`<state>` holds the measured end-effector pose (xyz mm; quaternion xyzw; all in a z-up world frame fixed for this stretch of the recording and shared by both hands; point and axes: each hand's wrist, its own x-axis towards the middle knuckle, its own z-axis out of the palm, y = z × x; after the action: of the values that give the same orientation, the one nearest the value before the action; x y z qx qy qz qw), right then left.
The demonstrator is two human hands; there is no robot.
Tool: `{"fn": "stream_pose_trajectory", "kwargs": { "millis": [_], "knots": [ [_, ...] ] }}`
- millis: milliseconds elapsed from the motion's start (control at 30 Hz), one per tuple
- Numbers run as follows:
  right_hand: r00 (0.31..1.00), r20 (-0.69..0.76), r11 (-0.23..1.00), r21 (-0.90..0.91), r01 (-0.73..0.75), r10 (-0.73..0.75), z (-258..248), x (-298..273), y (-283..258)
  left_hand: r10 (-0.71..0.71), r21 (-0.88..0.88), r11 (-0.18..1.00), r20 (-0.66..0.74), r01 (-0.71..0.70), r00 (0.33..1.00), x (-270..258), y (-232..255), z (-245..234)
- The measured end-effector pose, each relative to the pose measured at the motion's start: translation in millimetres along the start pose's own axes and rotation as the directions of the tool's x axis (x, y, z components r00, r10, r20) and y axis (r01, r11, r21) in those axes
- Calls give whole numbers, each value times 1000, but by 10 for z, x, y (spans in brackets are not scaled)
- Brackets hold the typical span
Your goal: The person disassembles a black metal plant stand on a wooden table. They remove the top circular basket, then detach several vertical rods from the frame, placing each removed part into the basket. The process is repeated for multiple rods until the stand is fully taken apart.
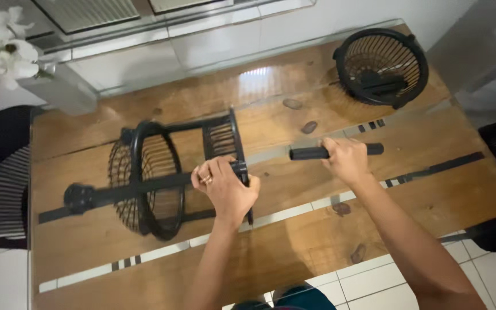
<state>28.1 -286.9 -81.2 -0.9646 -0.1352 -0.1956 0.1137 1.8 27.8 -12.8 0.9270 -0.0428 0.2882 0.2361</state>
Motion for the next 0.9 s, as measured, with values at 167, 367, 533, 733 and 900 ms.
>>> {"fn": "stream_pose_trajectory", "kwargs": {
  "millis": [167,367,533,733,900],
  "knots": [
    [998,-2,996,-68,55,-55,-233,316,-406,7,-8,1000,34,-6,999,114,58,-31],
    [995,7,991,-83,101,-100,-243,360,-481,8,-6,1000,37,-8,999,103,78,-13],
    [994,13,992,-60,110,-110,-231,312,-453,37,-28,999,20,-37,999,106,76,-65],
    [995,78,996,-50,72,-68,-296,307,-641,62,-76,995,7,-61,998,123,83,-155],
    [976,215,999,27,-23,17,-403,316,-806,102,-89,991,50,-97,994,121,132,-221]
  ]
}}
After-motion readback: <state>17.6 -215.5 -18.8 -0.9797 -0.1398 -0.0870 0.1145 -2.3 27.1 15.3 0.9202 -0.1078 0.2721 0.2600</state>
